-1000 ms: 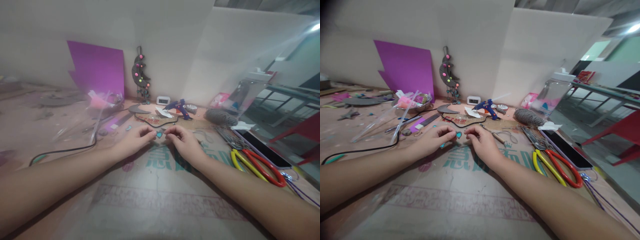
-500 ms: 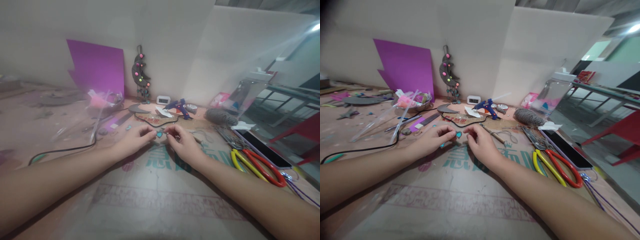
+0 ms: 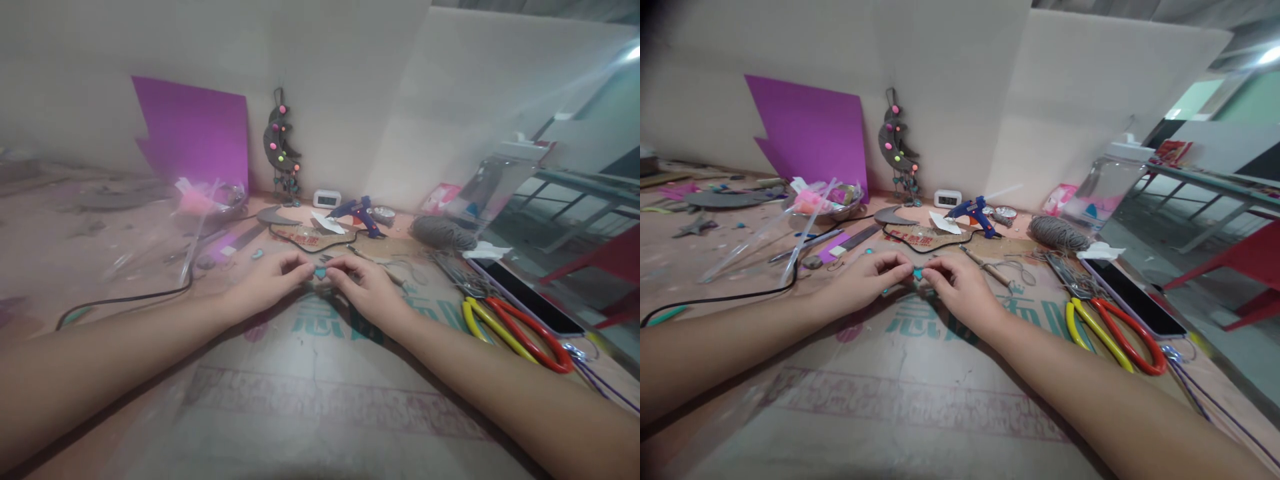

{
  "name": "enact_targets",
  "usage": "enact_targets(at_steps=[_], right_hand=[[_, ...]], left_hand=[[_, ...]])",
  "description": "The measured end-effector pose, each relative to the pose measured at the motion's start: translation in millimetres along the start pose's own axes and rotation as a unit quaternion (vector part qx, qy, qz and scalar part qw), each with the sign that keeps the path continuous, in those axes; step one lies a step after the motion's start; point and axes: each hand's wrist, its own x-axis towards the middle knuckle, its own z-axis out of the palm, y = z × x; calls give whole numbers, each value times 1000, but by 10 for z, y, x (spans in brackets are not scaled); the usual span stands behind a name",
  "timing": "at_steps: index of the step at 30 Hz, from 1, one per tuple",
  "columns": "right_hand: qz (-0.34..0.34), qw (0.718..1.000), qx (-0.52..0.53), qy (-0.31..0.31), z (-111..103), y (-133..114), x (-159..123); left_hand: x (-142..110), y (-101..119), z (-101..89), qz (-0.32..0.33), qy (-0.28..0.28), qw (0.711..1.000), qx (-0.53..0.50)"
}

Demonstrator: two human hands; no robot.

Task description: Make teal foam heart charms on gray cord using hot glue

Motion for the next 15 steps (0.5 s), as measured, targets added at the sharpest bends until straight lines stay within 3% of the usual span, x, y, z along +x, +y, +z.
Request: enact_targets(at_steps=[11, 15], right_hand=[[24, 1000, 19, 3, -11, -19, -8], [15, 1000, 13, -4, -12, -36, 1]], left_hand=[[4, -23, -2, 29, -53, 998, -6], [-7, 4, 2, 16, -34, 999, -5]])
